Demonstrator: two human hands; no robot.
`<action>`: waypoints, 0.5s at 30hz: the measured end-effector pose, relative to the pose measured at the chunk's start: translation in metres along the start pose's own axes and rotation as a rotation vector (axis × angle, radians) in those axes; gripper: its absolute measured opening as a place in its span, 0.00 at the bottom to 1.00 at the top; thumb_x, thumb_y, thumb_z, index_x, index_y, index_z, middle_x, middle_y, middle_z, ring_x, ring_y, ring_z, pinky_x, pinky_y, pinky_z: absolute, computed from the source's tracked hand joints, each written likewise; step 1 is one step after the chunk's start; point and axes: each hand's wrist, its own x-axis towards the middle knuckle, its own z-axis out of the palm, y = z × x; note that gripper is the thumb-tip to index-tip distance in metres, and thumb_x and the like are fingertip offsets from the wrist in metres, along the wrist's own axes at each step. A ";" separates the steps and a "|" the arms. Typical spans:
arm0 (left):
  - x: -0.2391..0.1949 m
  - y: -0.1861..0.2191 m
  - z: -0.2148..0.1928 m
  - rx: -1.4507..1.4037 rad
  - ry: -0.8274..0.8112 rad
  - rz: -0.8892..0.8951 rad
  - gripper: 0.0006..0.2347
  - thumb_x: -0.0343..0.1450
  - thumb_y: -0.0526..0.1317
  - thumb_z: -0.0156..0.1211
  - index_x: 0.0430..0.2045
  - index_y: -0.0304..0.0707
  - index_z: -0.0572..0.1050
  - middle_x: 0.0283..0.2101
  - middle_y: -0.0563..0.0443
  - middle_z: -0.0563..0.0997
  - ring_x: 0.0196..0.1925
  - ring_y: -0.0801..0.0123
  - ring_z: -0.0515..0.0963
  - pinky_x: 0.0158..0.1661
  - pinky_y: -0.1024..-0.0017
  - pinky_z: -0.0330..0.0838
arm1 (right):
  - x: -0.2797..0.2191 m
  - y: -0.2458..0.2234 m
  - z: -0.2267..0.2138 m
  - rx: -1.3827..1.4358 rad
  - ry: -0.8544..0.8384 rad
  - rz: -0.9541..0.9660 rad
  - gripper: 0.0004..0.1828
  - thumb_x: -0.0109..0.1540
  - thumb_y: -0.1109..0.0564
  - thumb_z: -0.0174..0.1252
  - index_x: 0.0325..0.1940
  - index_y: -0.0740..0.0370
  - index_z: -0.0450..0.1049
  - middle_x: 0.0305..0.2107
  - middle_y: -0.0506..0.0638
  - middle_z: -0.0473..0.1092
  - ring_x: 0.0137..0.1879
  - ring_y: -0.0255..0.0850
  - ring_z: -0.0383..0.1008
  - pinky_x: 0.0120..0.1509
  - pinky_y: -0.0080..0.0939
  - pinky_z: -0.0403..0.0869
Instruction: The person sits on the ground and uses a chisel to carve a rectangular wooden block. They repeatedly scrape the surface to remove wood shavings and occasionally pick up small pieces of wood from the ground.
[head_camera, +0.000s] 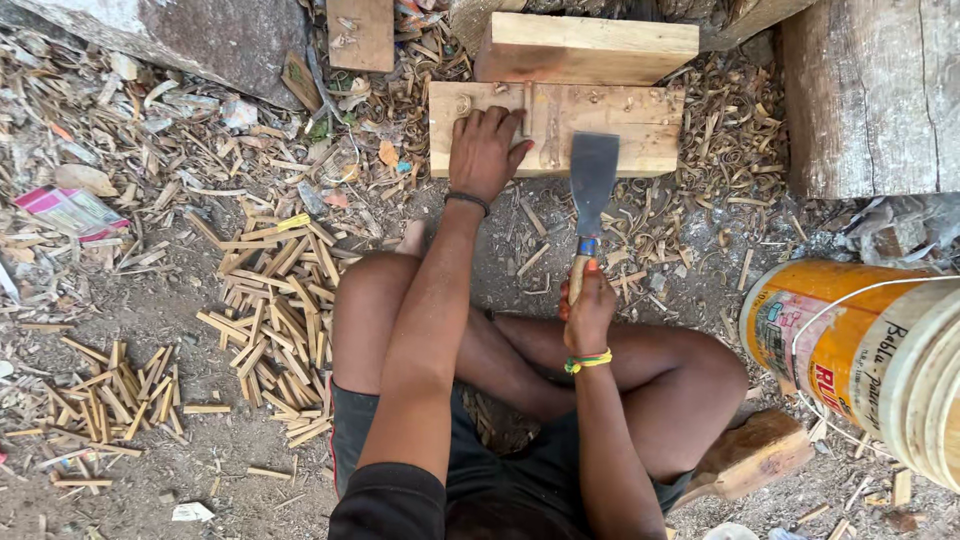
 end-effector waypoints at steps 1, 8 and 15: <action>0.001 0.001 0.000 -0.017 0.020 -0.003 0.23 0.69 0.49 0.69 0.56 0.43 0.74 0.47 0.48 0.76 0.50 0.56 0.74 0.53 0.56 0.64 | 0.000 0.001 0.001 -0.004 -0.004 -0.006 0.22 0.70 0.39 0.47 0.37 0.58 0.69 0.19 0.45 0.65 0.17 0.30 0.58 0.18 0.31 0.57; 0.003 0.003 -0.005 -0.069 0.066 -0.001 0.29 0.65 0.50 0.70 0.60 0.42 0.70 0.49 0.45 0.75 0.49 0.54 0.74 0.51 0.56 0.64 | -0.003 0.000 0.008 -0.065 -0.025 0.011 0.22 0.71 0.38 0.47 0.36 0.58 0.68 0.18 0.45 0.65 0.17 0.29 0.58 0.18 0.31 0.56; 0.004 0.005 -0.002 -0.046 0.068 0.014 0.14 0.68 0.47 0.69 0.46 0.51 0.81 0.42 0.56 0.78 0.47 0.59 0.73 0.51 0.58 0.64 | -0.005 0.000 0.009 -0.056 -0.050 0.003 0.18 0.71 0.45 0.45 0.36 0.59 0.67 0.18 0.46 0.65 0.17 0.30 0.59 0.18 0.33 0.57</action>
